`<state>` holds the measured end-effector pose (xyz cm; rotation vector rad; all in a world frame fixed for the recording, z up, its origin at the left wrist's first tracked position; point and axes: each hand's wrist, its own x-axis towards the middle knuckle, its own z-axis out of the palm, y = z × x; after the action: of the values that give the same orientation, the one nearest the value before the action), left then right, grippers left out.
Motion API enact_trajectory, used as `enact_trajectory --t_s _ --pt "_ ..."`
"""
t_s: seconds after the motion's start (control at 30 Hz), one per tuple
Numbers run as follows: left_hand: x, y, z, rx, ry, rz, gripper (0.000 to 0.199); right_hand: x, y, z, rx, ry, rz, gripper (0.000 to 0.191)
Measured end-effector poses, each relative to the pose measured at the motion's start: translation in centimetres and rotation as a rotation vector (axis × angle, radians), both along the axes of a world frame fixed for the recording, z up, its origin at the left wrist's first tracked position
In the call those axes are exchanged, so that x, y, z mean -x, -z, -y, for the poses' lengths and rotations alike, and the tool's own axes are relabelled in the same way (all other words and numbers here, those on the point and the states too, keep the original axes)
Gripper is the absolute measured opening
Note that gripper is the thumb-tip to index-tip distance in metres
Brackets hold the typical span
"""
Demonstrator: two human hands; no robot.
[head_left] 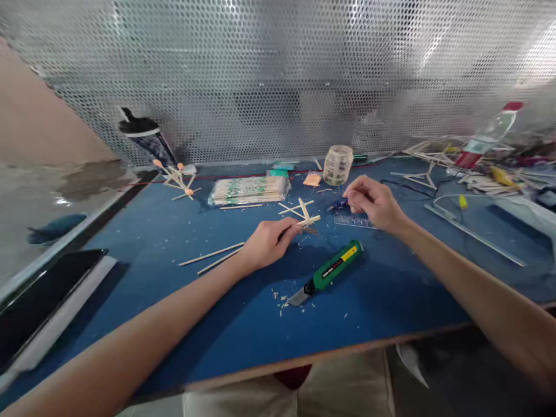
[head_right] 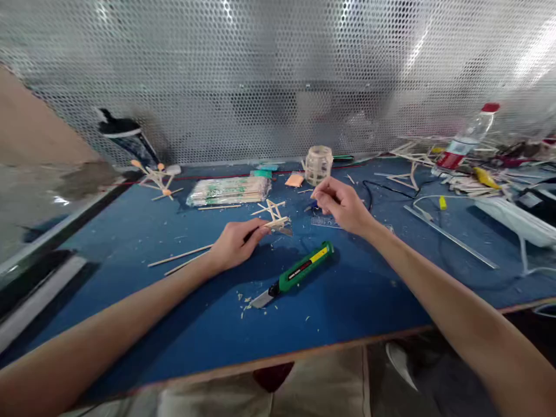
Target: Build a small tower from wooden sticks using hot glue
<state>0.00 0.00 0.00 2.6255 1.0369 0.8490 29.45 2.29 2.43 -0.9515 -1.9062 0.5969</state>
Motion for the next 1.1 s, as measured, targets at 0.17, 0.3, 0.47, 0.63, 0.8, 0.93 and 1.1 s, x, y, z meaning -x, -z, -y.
enact_trajectory --t_s 0.17,0.3,0.47,0.63,0.8,0.93,1.1 --pt "0.1 0.0 0.2 0.002 0.01 0.021 0.027 0.5 -0.7 0.8 -0.058 -0.018 0.333 0.026" --pt "0.0 -0.1 0.2 0.009 0.006 0.038 0.028 0.3 -0.4 0.5 -0.098 -0.051 0.515 0.021" --pt "0.0 0.1 0.1 0.009 0.007 0.03 0.03 -0.1 -0.3 0.1 -0.122 -0.031 0.29 0.019" --pt "-0.1 0.1 0.1 0.025 0.026 0.026 0.03 0.6 -0.6 0.8 0.183 -0.311 -0.162 0.032" --pt "0.0 -0.1 0.4 0.041 0.034 0.056 0.029 2.1 0.4 1.0 0.081 -0.087 -0.027 0.031" --pt "0.1 -0.3 0.6 0.055 0.031 0.098 0.027 2.9 1.4 0.7 -0.105 0.095 0.192 0.022" --pt "0.2 -0.6 0.7 0.083 0.029 0.157 0.028 3.3 2.3 0.3 -0.273 0.108 0.463 0.043"
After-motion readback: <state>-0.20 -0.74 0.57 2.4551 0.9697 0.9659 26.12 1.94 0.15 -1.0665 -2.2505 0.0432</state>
